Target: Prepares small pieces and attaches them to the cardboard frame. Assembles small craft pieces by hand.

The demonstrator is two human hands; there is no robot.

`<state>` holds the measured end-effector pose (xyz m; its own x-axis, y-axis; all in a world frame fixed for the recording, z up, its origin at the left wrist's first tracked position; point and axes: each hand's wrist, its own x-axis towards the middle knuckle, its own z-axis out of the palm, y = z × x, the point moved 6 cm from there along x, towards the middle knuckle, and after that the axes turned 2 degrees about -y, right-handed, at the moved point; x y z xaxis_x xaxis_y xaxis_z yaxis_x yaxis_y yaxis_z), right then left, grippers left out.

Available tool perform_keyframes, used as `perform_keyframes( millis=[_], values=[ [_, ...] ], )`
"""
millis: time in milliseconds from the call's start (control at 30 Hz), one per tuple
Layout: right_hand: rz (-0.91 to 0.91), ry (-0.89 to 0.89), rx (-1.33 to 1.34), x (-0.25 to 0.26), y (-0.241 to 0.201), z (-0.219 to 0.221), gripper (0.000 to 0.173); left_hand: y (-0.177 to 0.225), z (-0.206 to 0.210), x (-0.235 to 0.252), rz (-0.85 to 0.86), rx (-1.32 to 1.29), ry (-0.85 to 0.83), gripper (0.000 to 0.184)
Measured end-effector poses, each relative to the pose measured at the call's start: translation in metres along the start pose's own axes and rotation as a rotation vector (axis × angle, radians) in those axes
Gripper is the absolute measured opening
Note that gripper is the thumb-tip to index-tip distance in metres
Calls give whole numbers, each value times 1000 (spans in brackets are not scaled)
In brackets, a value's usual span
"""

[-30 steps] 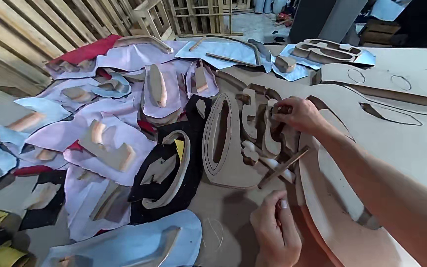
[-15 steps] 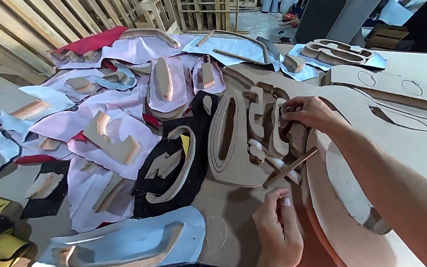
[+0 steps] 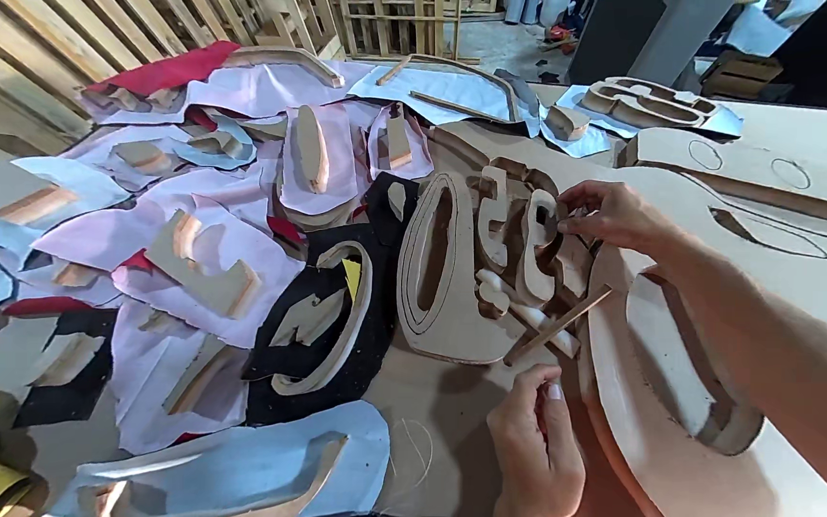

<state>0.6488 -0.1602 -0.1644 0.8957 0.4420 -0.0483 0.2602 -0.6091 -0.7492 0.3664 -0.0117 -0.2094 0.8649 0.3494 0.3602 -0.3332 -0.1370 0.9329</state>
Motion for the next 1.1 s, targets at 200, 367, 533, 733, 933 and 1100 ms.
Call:
perform_keyframes(
  millis=[200, 367, 533, 733, 933, 1100],
  values=[
    [-82, 96, -337, -5, -5, -4, 29, 0, -1, 0, -21, 7, -10, 29],
    [-100, 60, -414, 2, -16, -5, 31, -2, -1, 1, -32, -3, -13, 30],
    [185, -39, 105, 15, -10, -4, 20, -1, -1, 1, -50, -9, -12, 30],
    [298, -60, 119, 30, -6, -1, 18, -3, -1, 1, -59, 3, -20, 32],
    [384, -78, -9, 36, -16, 7, 19, -4, 1, 1, -86, 27, -42, 30],
    [496, -10, 32, 35, -18, 10, 16, -4, 1, 1, -111, 51, -58, 29]
  ],
)
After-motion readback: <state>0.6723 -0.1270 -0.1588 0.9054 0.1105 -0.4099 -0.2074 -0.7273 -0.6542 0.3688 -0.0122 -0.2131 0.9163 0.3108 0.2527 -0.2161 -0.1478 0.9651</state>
